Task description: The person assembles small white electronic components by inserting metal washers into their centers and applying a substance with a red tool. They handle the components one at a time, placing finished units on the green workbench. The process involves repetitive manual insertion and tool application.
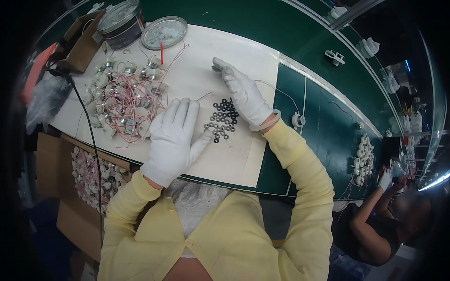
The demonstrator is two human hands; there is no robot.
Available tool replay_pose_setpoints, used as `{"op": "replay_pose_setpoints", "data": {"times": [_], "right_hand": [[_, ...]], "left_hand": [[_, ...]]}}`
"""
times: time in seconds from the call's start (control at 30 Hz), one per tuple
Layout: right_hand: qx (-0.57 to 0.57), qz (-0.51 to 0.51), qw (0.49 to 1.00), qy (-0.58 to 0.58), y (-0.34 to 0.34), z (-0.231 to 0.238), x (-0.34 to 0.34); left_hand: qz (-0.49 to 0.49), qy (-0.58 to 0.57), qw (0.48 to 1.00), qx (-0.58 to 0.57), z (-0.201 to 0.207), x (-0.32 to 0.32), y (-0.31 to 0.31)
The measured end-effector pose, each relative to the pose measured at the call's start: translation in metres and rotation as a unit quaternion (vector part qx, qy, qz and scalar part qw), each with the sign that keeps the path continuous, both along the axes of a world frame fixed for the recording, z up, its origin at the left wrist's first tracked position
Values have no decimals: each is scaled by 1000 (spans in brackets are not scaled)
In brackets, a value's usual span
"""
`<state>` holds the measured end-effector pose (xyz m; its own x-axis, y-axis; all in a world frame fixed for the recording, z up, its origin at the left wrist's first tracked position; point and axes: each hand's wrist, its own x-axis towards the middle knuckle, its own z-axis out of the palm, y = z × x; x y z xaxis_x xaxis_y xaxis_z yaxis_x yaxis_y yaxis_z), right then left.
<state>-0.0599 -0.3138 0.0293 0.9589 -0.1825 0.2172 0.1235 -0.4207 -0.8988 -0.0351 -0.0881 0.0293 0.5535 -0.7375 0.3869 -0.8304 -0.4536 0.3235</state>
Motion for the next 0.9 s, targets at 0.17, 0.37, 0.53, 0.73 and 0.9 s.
{"op": "replay_pose_setpoints", "data": {"times": [0.17,0.37,0.53,0.73,0.9], "right_hand": [[78,46,992,83,15,14,-10],[104,88,983,127,20,18,-35],[93,129,979,131,13,14,-71],[5,141,989,31,-4,8,-106],[5,-32,992,-125,-37,36,-134]], "left_hand": [[49,-27,998,-7,-5,10,0],[23,-48,999,-5,-5,24,-7],[-3,-34,999,23,-5,22,-2],[-7,-83,996,-42,4,16,2],[-85,31,995,-51,19,-22,27]]}}
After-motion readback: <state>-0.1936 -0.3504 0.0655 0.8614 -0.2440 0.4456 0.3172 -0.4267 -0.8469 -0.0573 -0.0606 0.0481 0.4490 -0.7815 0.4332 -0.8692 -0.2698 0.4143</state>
